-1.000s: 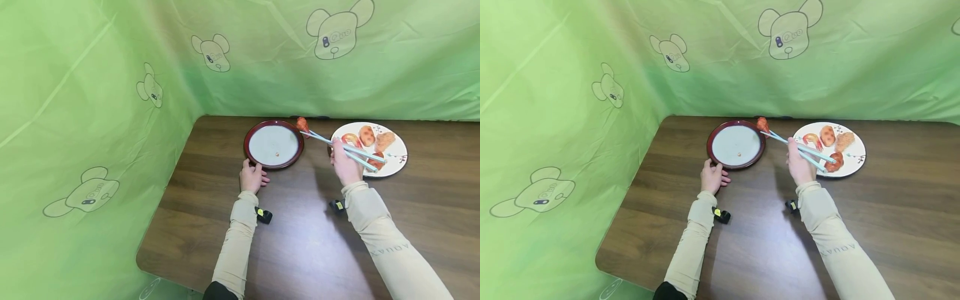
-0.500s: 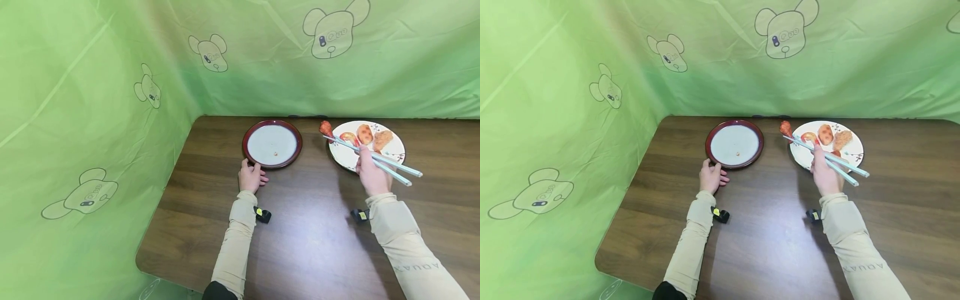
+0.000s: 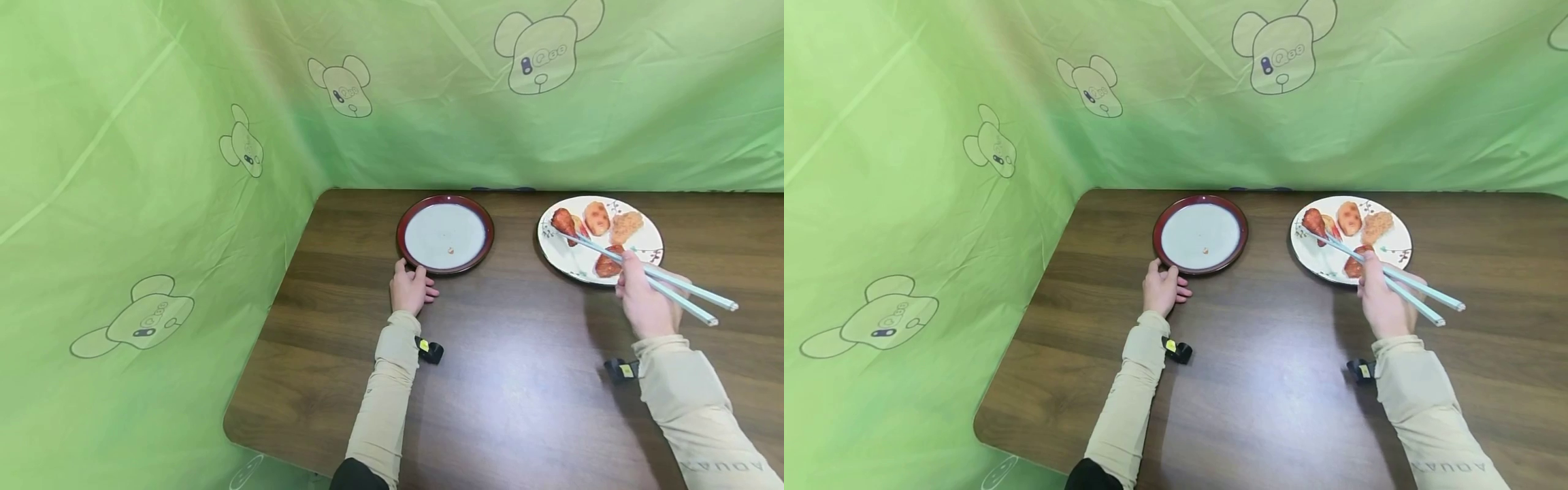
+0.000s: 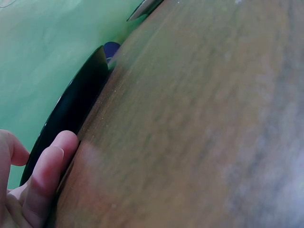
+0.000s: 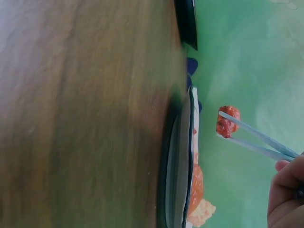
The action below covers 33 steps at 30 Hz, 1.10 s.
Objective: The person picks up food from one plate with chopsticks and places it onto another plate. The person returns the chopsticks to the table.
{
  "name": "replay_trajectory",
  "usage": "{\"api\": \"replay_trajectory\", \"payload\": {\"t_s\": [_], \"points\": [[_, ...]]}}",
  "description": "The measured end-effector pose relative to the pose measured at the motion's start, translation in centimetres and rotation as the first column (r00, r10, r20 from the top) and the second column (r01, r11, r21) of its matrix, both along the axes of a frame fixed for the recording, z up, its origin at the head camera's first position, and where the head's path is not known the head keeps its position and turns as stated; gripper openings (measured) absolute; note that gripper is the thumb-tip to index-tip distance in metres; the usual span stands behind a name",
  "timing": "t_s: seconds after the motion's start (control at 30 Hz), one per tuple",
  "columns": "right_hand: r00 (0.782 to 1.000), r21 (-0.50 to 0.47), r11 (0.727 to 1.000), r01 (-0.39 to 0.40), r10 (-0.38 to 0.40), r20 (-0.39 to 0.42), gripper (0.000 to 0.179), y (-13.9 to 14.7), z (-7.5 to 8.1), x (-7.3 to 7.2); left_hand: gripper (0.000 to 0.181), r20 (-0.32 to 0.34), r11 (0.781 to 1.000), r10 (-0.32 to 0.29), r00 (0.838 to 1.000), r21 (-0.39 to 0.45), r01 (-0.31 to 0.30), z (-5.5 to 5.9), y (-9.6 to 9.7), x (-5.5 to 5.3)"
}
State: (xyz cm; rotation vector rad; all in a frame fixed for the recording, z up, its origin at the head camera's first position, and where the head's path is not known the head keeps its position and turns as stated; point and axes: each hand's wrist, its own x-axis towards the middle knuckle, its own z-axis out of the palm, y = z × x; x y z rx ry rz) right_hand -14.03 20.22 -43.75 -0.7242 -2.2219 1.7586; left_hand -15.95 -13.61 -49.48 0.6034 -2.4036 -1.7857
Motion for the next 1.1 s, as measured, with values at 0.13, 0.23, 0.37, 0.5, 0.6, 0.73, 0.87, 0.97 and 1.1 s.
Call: {"api": "replay_trajectory", "payload": {"t_s": [0.13,0.23,0.37,0.5,0.6,0.73,0.87,0.97,1.1], "points": [[1.0,0.027,1.0,0.004,-0.004,0.004,0.041,0.4,-0.1,0.3,0.061,0.0,1.0,0.001,1.0,0.004,-0.001,0.0,0.0,0.0],[1.0,0.031,1.0,-0.005,0.004,0.022,0.04,0.6,-0.3,0.5,0.061,-0.001,1.0,0.003,1.0,0.007,-0.003,0.0,-0.1,0.0],[0.998,0.035,0.999,-0.02,0.018,0.059,0.04,0.9,-0.5,0.9,0.061,0.001,1.0,0.002,1.0,0.0,-0.002,0.0,-0.1,0.1],[0.995,0.092,0.993,-0.068,0.06,0.086,0.039,1.3,-0.7,1.3,0.061,0.006,1.0,0.001,1.0,-0.001,-0.001,0.0,0.0,0.1],[0.99,0.157,0.98,-0.121,0.109,0.087,0.037,1.6,-0.8,1.6,0.06,0.007,1.0,0.002,1.0,0.001,-0.002,0.1,0.0,0.1],[0.983,0.224,0.958,-0.179,0.167,0.07,0.033,2.0,-0.9,1.9,0.06,0.005,1.0,0.003,1.0,0.0,-0.003,0.2,0.0,0.2],[0.979,0.271,0.94,-0.205,0.202,0.04,0.03,2.2,-1.0,2.1,0.06,0.004,1.0,0.0,1.0,-0.002,0.0,0.1,0.0,0.2],[0.976,0.309,0.927,-0.215,0.216,0.031,0.032,2.5,-1.1,2.1,0.06,0.002,1.0,-0.003,1.0,-0.001,0.003,0.1,0.0,0.2],[0.973,0.328,0.917,-0.227,0.231,0.028,0.032,3.0,-1.1,2.1,0.06,0.002,1.0,-0.007,1.0,-0.004,0.007,0.2,-0.1,0.2]]}}
